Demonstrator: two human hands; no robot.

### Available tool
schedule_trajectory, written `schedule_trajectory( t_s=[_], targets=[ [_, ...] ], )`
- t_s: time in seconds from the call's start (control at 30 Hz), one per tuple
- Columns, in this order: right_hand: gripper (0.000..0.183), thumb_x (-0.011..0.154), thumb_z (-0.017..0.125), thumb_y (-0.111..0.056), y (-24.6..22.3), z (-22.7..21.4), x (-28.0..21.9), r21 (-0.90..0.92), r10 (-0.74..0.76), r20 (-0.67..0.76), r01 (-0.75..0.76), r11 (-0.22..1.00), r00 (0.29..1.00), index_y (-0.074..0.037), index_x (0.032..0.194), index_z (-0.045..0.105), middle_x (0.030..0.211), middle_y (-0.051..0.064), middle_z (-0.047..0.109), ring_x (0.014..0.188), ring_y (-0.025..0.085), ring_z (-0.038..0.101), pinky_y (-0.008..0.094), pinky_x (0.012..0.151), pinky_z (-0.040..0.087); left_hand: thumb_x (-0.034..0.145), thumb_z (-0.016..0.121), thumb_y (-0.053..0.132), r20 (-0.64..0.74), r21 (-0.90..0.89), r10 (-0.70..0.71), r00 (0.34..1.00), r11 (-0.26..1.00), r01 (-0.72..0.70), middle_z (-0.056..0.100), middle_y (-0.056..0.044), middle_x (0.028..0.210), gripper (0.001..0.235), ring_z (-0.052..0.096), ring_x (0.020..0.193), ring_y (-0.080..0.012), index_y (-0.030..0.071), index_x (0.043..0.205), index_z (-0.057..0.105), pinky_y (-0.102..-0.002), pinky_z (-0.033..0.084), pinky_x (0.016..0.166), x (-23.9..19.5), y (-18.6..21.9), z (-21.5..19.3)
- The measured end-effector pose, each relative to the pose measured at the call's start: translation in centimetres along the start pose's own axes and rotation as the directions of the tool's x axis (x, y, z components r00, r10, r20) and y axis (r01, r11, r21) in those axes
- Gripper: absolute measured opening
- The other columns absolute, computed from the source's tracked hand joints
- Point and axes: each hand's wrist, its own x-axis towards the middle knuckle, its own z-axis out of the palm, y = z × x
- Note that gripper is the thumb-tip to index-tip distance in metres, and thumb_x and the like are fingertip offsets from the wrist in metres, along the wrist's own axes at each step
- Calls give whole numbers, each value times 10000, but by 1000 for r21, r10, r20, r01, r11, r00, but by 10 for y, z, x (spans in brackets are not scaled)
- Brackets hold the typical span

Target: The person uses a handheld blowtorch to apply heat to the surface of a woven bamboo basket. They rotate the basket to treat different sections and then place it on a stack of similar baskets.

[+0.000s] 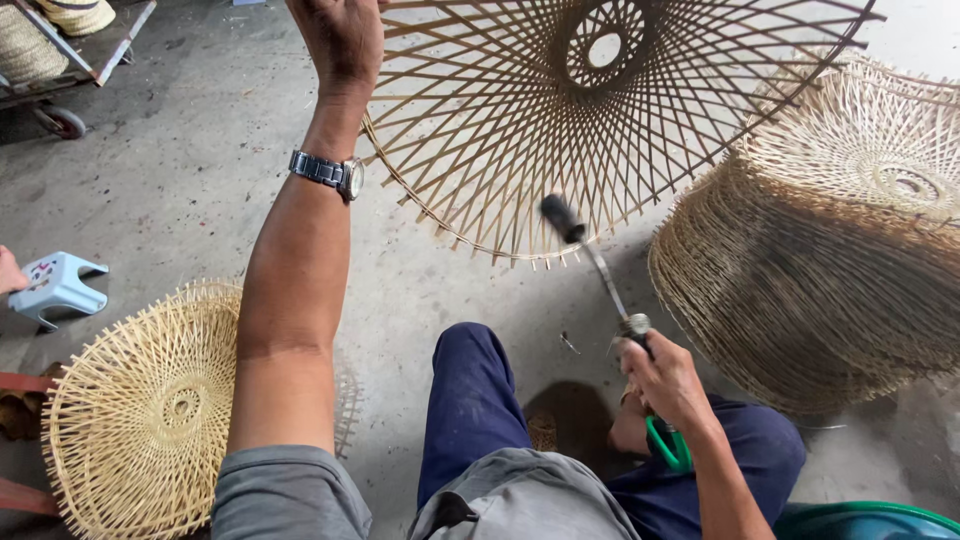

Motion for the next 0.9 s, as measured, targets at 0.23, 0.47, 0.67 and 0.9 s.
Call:
schedule_trajectory(
  t_s=[0.23,0.47,0.67,0.9],
  targets=[
    [279,961,615,-287,-47,13,14,70,-77,-40,80,994,996,-28,860,642,632,7,589,516,87,526,298,447,463,1066,653,119,-30,-232,-48,998,972,40,662,-54,748,351,750,701,-146,37,811,427,-288,669,623,6,10,2],
    [313,993,605,-308,-73,24,12,9,-173,85,173,985,981,-25,861,636,581,26,559,494,99,537,297,455,454,1086,674,147,18,10,-26,999,1000,26,712,-56,745,309,770,691,-135,1,820,617,-259,648,601,2,20,7],
    [265,981,612,-293,-82,22,11,56,-172,125,167,984,977,-47,892,656,598,14,560,497,95,520,296,444,439,1092,675,182,30,73,-33,999,997,31,724,-52,754,282,762,682,-127,-8,884,669,-250,622,603,0,25,5],
    [278,999,597,-286,-55,-4,8,-56,-55,-6,55,997,998,-44,887,673,629,46,583,525,126,542,325,461,447,1093,677,144,5,28,-8,1000,1000,8,686,-40,746,314,769,691,-145,2,829,584,-254,655,609,-2,13,-14]
  ],
)
